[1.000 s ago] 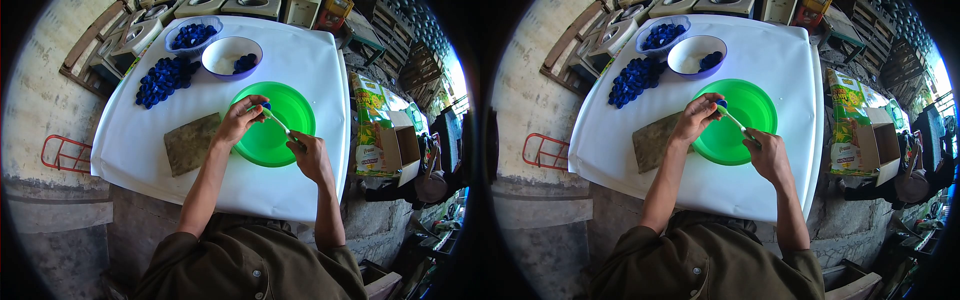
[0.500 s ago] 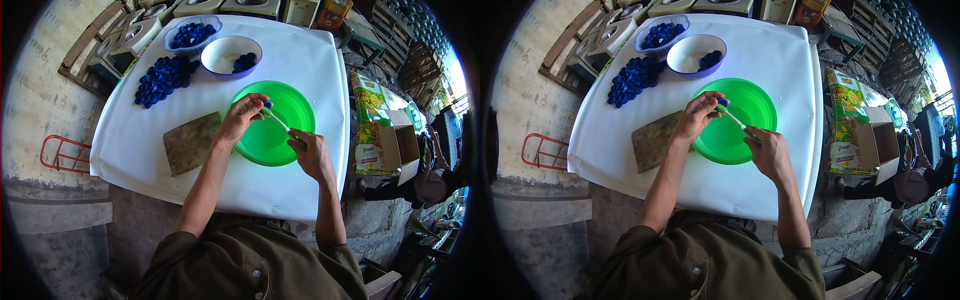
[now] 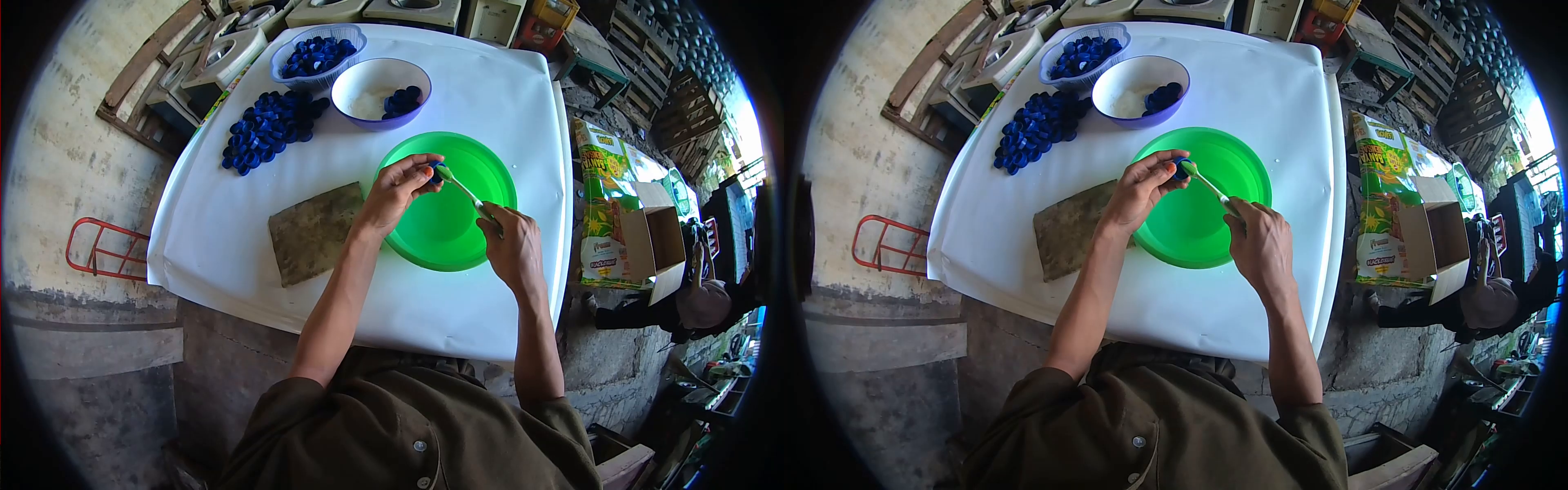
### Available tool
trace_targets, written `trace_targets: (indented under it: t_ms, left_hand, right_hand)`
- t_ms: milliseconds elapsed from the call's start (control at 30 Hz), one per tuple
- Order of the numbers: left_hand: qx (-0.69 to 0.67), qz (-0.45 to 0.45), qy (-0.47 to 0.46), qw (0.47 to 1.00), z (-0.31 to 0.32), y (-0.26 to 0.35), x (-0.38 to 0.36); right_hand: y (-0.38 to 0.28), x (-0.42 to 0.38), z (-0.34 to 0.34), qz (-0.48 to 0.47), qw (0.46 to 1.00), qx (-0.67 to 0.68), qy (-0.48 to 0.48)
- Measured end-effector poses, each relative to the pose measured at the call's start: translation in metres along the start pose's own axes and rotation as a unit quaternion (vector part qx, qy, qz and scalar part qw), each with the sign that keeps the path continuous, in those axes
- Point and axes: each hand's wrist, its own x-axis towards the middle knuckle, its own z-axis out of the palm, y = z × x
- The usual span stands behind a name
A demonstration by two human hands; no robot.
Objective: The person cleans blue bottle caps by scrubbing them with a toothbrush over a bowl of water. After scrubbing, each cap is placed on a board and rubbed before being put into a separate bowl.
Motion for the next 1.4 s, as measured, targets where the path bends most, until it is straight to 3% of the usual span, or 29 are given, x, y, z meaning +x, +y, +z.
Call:
trace_targets:
  t_ms: [200, 333, 433, 533, 700, 800, 833, 967, 1067, 1267, 1400]
  left_hand:
    - [0.009, 0.001, 0.014, 1.0, 0.004, 0.003, -0.001]
    - [-0.017, 0.01, -0.013, 1.0, -0.001, 0.0, 0.001]
    - [-0.021, 0.0, 0.006, 1.0, -0.001, -0.001, 0.001]
    - [-0.025, -0.007, 0.007, 1.0, 0.002, 0.002, 0.0]
    - [0.021, 0.005, 0.03, 0.999, 0.004, 0.001, 0.001]
    - [0.004, 0.004, 0.013, 1.0, 0.0, 0.001, -0.001]
    - [-0.006, 0.004, 0.002, 1.0, -0.002, 0.0, 0.0]
    - [-0.016, -0.001, 0.005, 1.0, -0.004, -0.005, 0.003]
    - [-0.007, 0.001, 0.015, 1.0, 0.002, 0.0, 0.0]
    - [-0.007, -0.006, 0.002, 1.0, -0.002, -0.003, 0.002]
    - [-0.005, 0.01, 0.004, 1.0, 0.001, 0.001, -0.002]
  right_hand:
    - [0.001, -0.006, 0.005, -0.105, 0.994, -0.009, 0.018]
    - [0.003, 0.001, 0.005, -0.084, 0.994, -0.061, 0.038]
    - [0.0, -0.004, 0.006, -0.107, 0.994, -0.015, -0.011]
    - [0.007, 0.0, 0.006, -0.085, 0.996, -0.005, 0.027]
    - [0.002, -0.002, 0.005, -0.047, 0.998, -0.022, -0.037]
    - [0.008, -0.004, 0.008, -0.079, 0.997, -0.012, -0.003]
    - [0.007, -0.001, 0.006, -0.051, 0.998, -0.016, 0.014]
    - [0.006, 0.0, 0.004, -0.071, 0.997, -0.01, 0.002]
    - [0.003, -0.003, -0.001, -0.058, 0.997, 0.013, -0.047]
    - [-0.002, -0.001, -0.005, 0.004, 0.998, -0.013, -0.058]
    - [0.0, -0.005, -0.001, -0.045, 0.998, 0.008, -0.033]
